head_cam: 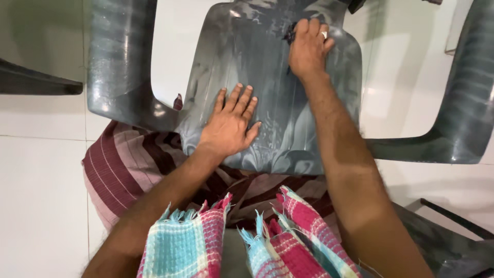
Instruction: The person cleans a plastic chair by hand using a dark cloth, wiping the seat and then turning the chair over to wipe the back and underside.
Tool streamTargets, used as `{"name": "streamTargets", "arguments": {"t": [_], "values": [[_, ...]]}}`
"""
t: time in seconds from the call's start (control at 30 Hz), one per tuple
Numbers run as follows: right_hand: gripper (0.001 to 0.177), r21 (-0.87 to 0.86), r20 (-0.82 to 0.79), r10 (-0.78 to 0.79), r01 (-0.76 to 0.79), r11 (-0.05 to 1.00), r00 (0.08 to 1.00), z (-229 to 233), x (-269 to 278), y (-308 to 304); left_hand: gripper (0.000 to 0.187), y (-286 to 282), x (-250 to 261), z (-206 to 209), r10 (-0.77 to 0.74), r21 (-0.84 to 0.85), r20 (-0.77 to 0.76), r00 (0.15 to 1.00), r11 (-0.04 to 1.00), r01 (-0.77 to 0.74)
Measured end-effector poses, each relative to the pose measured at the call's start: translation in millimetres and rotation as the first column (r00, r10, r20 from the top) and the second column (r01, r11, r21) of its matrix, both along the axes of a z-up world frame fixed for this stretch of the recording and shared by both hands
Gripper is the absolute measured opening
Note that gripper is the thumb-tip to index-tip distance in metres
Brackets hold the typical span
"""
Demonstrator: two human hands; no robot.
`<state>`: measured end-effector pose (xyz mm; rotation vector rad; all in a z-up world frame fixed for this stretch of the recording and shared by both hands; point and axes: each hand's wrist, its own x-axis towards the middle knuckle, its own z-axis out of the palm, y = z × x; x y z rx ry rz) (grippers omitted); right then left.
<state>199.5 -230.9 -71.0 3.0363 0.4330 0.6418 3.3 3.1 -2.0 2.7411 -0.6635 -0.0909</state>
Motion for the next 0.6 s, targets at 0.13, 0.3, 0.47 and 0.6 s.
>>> {"name": "streamTargets", "arguments": {"t": [0.13, 0.3, 0.47, 0.6], "values": [[0.036, 0.066, -0.131, -0.01, 0.019, 0.998, 0.991, 14.0, -28.2, 1.2, 0.067, -0.2, -0.1, 1.4, -0.013, 0.024, 0.019, 1.0, 1.0, 0.013], [0.043, 0.04, -0.164, 0.036, -0.03, 0.999, 0.986, 42.2, -126.6, 9.7, 0.068, -1.0, -1.2, 0.2, -0.011, 0.028, -0.004, 1.0, 1.0, 0.011], [0.036, 0.068, -0.471, 0.021, 0.013, 0.998, 0.882, 90.6, -233.8, 16.5, 0.067, -0.2, -2.4, 1.0, -0.015, 0.036, -0.001, 1.0, 0.999, 0.015], [0.037, 0.162, -0.426, 0.1, -0.034, 0.986, 0.899, 94.0, -236.8, 15.3, 0.066, -0.2, -1.4, -0.2, -0.02, 0.037, 0.011, 1.0, 0.999, 0.019]]}}
